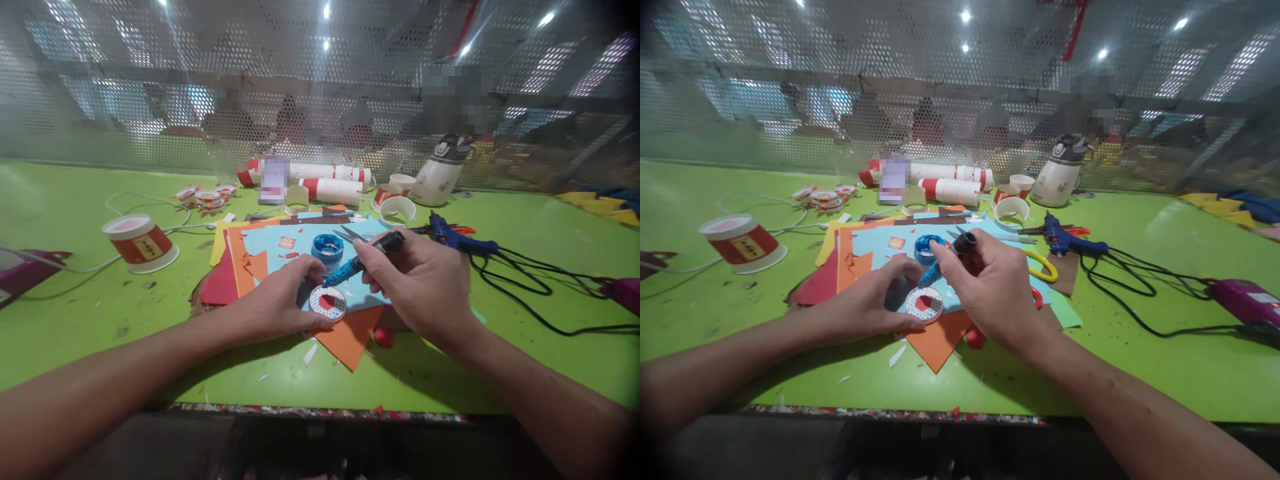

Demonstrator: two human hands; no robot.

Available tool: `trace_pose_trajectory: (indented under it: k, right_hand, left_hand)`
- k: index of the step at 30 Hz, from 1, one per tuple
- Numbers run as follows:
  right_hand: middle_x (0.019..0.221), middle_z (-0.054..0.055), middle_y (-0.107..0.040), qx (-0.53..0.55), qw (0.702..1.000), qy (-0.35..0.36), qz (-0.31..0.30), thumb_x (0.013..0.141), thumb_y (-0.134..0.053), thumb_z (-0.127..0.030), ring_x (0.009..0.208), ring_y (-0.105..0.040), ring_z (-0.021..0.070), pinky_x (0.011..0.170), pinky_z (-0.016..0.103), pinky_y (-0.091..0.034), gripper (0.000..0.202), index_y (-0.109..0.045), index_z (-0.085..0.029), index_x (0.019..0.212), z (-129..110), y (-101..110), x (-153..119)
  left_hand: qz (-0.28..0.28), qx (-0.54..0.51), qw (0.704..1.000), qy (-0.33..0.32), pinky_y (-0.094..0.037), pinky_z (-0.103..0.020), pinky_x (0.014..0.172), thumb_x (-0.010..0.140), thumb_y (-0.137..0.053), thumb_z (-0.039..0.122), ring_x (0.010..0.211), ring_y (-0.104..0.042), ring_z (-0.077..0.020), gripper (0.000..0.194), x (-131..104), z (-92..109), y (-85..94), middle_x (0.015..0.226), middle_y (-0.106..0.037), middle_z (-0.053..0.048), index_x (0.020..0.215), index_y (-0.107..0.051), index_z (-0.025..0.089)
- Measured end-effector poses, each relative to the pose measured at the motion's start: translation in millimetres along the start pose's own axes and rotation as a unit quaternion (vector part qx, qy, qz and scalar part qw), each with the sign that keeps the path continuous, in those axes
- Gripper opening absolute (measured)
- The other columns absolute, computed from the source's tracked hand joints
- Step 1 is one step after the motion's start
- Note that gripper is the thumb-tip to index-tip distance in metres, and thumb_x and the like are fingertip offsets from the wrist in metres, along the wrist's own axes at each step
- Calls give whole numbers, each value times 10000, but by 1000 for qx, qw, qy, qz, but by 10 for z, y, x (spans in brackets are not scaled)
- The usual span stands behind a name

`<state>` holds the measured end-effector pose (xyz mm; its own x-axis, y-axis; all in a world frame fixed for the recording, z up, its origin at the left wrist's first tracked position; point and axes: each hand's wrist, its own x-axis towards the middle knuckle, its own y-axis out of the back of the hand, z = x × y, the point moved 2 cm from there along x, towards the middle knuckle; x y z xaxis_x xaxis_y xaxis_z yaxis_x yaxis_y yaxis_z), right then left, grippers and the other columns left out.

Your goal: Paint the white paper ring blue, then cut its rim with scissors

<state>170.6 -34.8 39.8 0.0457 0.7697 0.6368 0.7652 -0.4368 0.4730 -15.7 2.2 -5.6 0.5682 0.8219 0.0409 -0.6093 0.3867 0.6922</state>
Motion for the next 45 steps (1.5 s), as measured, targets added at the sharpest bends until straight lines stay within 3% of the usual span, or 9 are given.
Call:
trace_pose_trajectory:
  k: [12,21,29,35,45]
  right_hand:
    - [474,-21,-617,135,983,-118,-41,883,-688,-364,390,-536,85,387,201,-428,362,-601,-201,571,66,19,73]
    - [488,-13,-629,171,971,-167,-31,861,-717,-417,396,-544,96,375,214,-420,362,-611,-200,591,184,15,102]
    - [490,-7,-617,204,961,-184,-32,849,-729,-436,397,-528,106,350,231,-390,370,-611,-211,581,209,-1,109]
    - [483,0,-619,202,961,-187,-34,859,-723,-389,394,-531,117,351,252,-384,364,-614,-222,554,213,14,121]
    - [488,-15,-609,161,977,-129,-56,878,-695,-375,399,-508,111,391,260,-406,346,-606,-219,583,119,41,118]
  left_hand:
    - [-6,4,1000,2,-405,-313,694,731,-792,417,767,-526,-189,521,-5,-5,-15,902,-572,-14,1090,-489,192]
    - [-6,-4,1000,10,-433,-332,714,695,-818,437,832,-557,-211,569,-38,26,14,1063,-598,-63,1101,-500,196]
    - [-24,-20,999,19,-403,-308,635,754,-761,453,698,-543,-189,523,-32,18,9,779,-594,3,1105,-478,189]
    - [-18,-17,1000,15,-401,-299,628,745,-764,415,681,-531,-179,495,-24,25,14,763,-584,16,1090,-483,198]
    - [-16,-14,1000,17,-412,-317,663,730,-760,387,753,-561,-212,490,-27,32,9,832,-609,-15,1087,-483,199]
